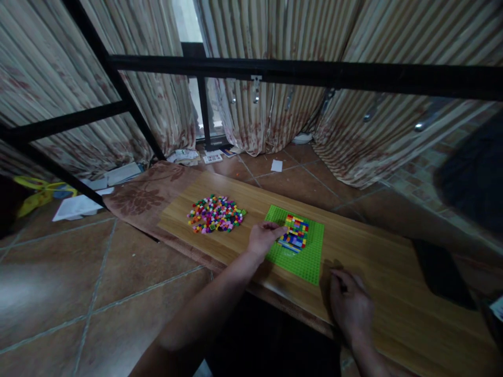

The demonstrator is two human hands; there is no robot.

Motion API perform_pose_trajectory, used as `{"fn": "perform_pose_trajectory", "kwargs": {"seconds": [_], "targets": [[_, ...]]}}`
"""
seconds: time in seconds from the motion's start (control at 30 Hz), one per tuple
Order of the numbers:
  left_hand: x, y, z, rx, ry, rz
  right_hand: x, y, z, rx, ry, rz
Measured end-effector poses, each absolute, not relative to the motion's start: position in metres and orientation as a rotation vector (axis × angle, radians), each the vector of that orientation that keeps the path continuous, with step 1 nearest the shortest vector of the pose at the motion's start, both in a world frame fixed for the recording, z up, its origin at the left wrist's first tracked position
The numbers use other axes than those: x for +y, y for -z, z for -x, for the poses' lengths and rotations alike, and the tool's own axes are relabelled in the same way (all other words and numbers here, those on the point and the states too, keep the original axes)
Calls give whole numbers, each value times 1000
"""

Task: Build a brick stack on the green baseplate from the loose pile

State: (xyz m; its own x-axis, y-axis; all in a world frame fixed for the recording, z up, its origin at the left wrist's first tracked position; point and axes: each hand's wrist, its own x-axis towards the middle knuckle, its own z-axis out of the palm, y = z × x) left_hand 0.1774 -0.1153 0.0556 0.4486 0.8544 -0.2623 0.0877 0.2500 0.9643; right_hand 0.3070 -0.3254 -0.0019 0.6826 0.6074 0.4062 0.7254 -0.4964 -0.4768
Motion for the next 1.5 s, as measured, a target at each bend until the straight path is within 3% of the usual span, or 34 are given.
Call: {"fn": "perform_pose_trajectory", "kwargs": {"seconds": [0.43, 1.5], "targets": [[-121, -42, -170, 1041, -662, -1453, -327, 1, -307, -1021, 261, 2309], [-131, -58, -176, 1043, -738, -1678, -327, 2, -307, -1032, 229, 2298]]}}
